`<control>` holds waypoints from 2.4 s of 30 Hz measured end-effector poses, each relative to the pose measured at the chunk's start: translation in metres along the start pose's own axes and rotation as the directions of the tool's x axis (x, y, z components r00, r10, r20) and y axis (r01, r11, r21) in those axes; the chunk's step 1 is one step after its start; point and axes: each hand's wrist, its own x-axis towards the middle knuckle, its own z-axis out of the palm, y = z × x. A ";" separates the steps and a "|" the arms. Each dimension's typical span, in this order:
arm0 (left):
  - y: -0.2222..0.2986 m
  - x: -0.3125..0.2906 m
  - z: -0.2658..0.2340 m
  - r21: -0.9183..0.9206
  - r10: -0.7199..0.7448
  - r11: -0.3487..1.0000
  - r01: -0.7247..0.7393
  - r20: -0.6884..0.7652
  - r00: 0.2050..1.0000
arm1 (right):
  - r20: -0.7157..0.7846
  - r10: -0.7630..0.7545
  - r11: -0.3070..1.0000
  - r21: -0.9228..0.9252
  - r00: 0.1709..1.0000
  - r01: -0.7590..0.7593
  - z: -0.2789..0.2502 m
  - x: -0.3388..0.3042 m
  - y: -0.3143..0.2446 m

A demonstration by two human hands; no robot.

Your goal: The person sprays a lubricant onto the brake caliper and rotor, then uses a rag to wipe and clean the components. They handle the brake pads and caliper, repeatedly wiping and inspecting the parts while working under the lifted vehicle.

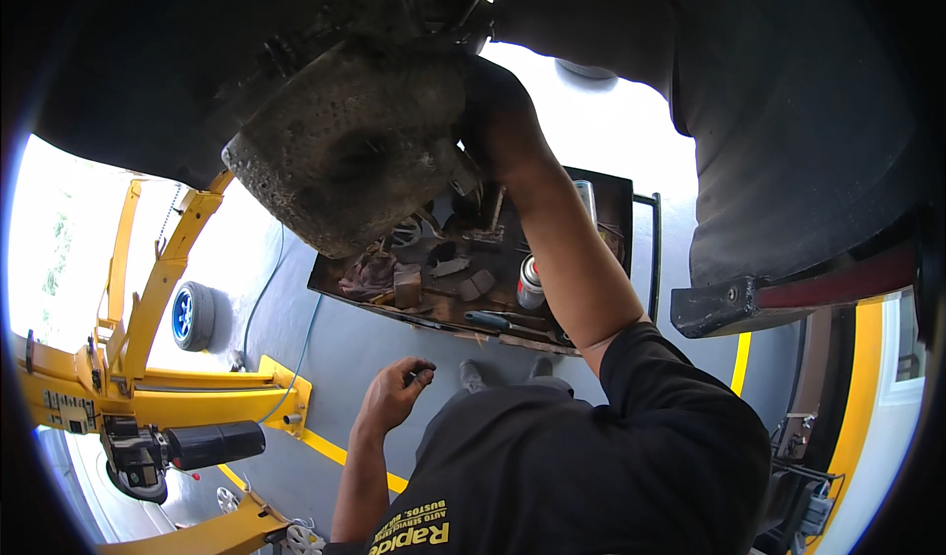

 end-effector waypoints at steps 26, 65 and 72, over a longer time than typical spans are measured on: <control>0.001 0.011 -0.005 0.011 0.054 0.998 -0.054 0.037 0.998 | 0.123 -0.012 0.923 -0.381 0.992 0.058 -0.016 0.002 -0.029; 0.059 0.032 -0.004 -0.463 0.335 0.846 -0.263 0.079 0.939 | -0.022 -0.108 0.674 -0.737 0.994 0.057 0.006 -0.129 -0.083; 0.119 0.025 -0.005 -0.619 0.561 0.576 -0.533 -0.174 0.809 | -0.041 0.096 0.720 -0.687 0.995 -0.098 0.032 -0.179 -0.077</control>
